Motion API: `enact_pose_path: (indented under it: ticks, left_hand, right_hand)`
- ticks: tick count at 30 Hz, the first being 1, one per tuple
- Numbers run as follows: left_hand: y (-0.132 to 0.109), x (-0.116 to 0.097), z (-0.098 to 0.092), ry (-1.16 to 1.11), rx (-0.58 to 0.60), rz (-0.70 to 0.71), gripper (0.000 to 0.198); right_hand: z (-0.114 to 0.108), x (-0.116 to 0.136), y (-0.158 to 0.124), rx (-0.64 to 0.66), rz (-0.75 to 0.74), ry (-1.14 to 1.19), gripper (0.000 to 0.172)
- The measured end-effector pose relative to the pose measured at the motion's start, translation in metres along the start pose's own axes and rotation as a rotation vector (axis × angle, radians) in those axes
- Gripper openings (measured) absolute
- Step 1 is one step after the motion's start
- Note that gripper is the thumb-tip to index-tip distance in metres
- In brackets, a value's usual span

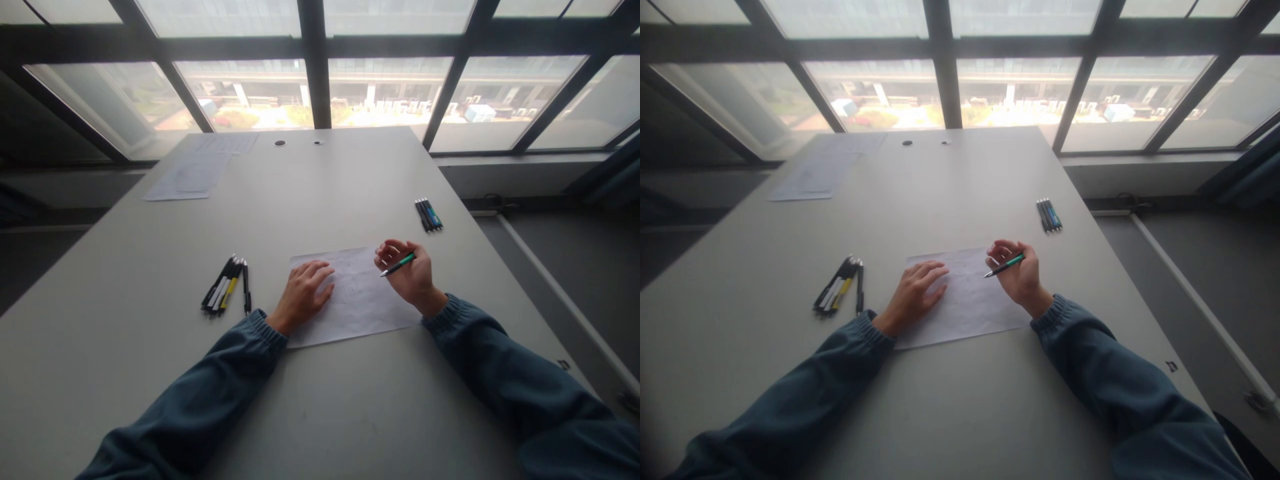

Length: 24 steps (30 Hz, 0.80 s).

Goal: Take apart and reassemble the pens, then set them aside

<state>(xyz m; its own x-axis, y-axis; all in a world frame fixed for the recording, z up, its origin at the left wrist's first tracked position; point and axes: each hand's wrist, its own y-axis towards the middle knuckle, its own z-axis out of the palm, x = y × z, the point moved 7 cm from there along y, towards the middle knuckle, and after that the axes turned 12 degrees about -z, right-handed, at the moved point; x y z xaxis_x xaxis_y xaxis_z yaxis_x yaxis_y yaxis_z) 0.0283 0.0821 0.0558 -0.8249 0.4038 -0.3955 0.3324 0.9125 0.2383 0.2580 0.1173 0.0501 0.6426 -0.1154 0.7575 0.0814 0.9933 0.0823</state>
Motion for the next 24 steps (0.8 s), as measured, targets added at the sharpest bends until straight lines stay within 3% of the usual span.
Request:
enact_pose_path:
  ticks: [4, 8, 11, 14, 24]
  left_hand:
    - [-0.001, 0.004, 0.007, 0.004, 0.039, -0.001, 0.039]
    - [-0.004, 0.001, 0.013, -0.011, 0.104, 0.046, 0.040]
    - [-0.006, -0.004, 0.015, 0.004, 0.151, 0.103, 0.044]
    - [-0.007, -0.007, 0.015, 0.005, 0.170, 0.117, 0.049]
    - [-0.006, -0.005, 0.017, 0.012, 0.177, 0.104, 0.049]
  right_hand:
    - [-0.007, -0.003, 0.000, -0.004, 0.007, -0.093, 0.060]
    - [-0.007, -0.010, -0.005, 0.000, 0.051, -0.169, 0.069]
    - [-0.001, -0.017, -0.010, 0.070, 0.085, -0.221, 0.053]
    - [-0.002, -0.012, -0.011, 0.077, -0.038, -0.358, 0.030]
    - [-0.001, 0.000, -0.009, 0.089, -0.330, -0.812, 0.021]
